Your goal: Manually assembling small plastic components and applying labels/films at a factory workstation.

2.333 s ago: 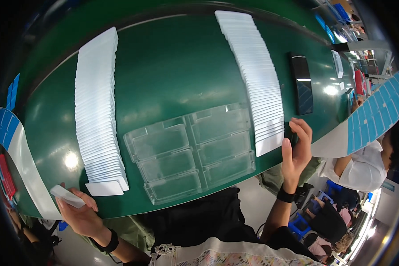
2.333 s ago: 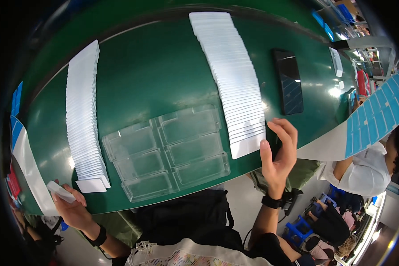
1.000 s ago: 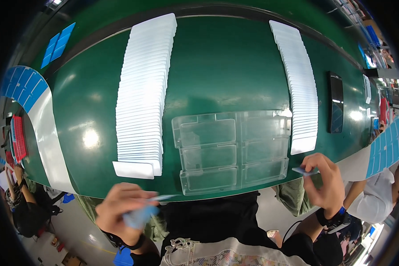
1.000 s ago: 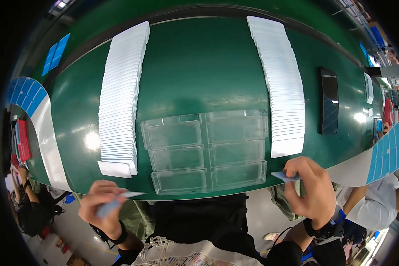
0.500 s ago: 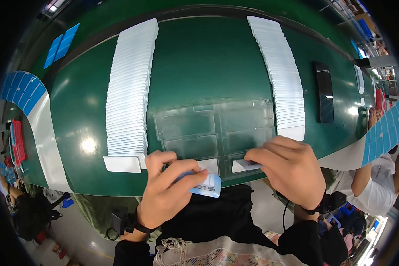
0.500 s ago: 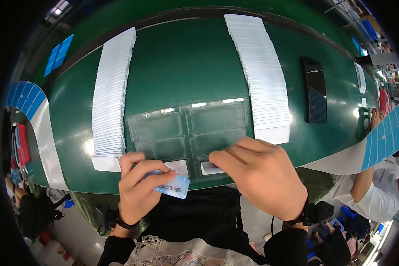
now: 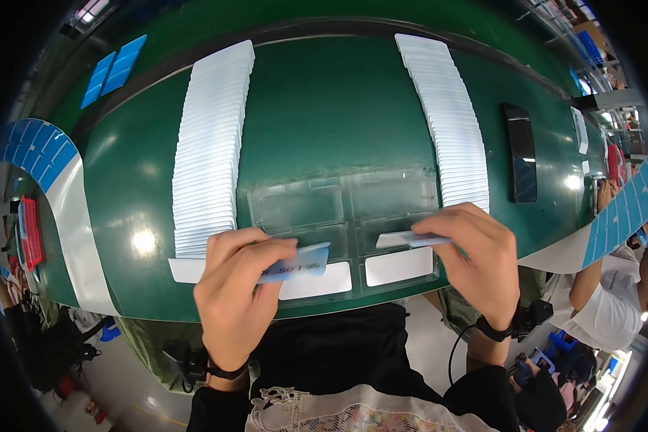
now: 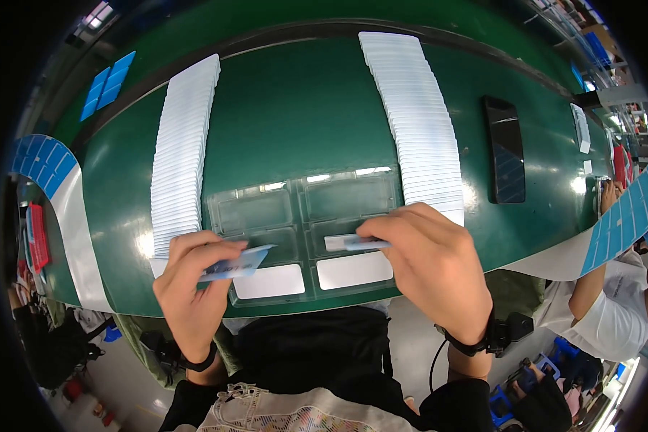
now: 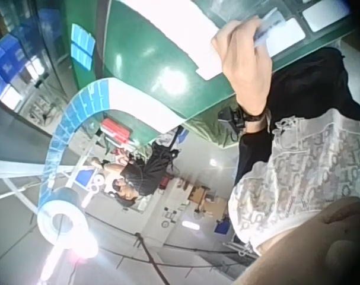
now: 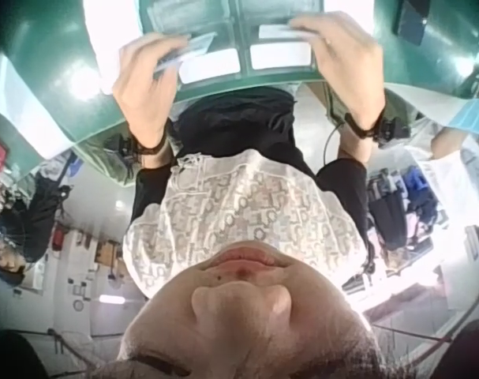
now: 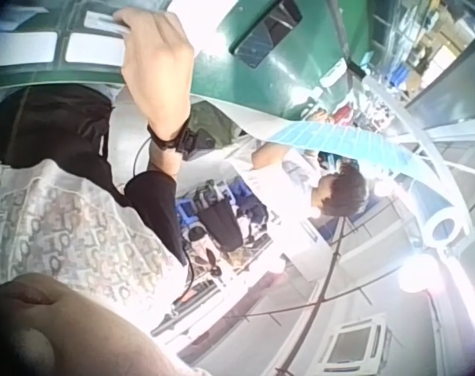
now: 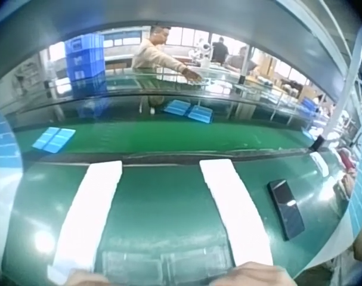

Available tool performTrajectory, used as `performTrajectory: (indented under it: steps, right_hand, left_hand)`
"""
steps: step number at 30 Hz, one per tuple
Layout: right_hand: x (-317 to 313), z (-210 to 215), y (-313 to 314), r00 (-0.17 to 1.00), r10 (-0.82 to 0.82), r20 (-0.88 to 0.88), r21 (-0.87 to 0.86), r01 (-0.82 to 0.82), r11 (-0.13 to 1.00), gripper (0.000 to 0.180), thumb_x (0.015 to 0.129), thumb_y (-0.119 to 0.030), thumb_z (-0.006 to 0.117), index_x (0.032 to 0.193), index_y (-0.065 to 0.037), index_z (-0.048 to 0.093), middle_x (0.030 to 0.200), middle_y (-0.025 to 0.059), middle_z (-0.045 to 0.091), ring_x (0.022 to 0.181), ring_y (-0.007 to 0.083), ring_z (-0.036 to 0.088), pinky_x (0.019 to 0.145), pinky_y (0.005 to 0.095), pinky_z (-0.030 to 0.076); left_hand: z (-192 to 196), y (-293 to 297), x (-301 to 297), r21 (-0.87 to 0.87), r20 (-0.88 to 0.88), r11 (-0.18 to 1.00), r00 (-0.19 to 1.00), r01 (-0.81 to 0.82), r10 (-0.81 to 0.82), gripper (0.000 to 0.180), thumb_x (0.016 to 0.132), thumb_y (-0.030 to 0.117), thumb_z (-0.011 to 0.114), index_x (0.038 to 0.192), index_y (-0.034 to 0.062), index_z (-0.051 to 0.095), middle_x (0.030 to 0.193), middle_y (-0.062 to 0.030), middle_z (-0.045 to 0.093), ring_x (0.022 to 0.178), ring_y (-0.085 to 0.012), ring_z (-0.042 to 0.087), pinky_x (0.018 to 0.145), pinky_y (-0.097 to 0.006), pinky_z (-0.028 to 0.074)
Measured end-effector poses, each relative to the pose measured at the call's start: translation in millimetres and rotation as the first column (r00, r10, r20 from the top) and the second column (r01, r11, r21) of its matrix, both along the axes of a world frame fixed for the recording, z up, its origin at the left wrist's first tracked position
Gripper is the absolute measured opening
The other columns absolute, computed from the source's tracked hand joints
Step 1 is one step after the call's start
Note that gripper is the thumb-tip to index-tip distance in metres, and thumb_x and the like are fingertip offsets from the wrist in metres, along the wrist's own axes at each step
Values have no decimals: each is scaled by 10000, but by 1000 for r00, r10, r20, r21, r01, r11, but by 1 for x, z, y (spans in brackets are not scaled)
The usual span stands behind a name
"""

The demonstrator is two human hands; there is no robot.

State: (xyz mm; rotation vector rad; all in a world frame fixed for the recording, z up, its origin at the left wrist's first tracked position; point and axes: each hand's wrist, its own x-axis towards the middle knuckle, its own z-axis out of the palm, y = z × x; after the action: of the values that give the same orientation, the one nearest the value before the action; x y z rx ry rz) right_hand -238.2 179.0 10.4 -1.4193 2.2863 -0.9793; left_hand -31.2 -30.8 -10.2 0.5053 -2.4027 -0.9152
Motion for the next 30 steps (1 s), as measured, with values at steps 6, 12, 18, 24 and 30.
performTrajectory:
  steps: [6,12,18,24,30]
  right_hand:
    - [4,-13,-11,976,24,-218,-58,-37,998,357,673,136,724,988,-20,783,1034,69,727,962,293,684,783,377,578]
    - [17,-20,-21,982,-11,-190,-111,-10,994,387,668,118,732,1009,-52,803,1047,55,691,978,273,645,793,380,545]
    - [4,1,-29,978,-50,-204,-11,48,999,243,793,27,796,1020,-59,810,955,51,621,881,257,589,829,383,489]
    - [-14,-11,-44,951,2,-308,-103,-35,994,192,795,-72,852,982,-56,814,983,42,678,889,249,614,849,384,483]
    - [-6,-13,-41,964,-107,-243,-51,97,994,224,772,-141,879,969,-57,810,1185,71,695,1082,305,595,891,411,496]
  left_hand:
    - [-17,12,-13,-76,32,997,999,20,-18,311,716,-90,804,969,92,821,1014,-38,721,951,-259,611,771,-350,503]
    - [-15,18,-18,-81,58,994,996,68,-64,335,697,-58,820,988,109,835,1050,-40,676,961,-262,555,775,-370,459]
    - [14,2,-25,-230,273,973,961,27,38,423,833,-44,757,1226,107,797,1536,-173,535,1307,-423,468,1093,-494,424]
    - [13,-17,-34,-225,381,974,922,26,64,440,929,3,715,1330,175,772,1762,-203,239,1519,-531,294,1202,-576,312]
    - [1,-16,-35,-189,393,980,919,67,13,372,947,118,752,1309,198,789,1768,-222,202,1573,-573,164,1227,-678,197]
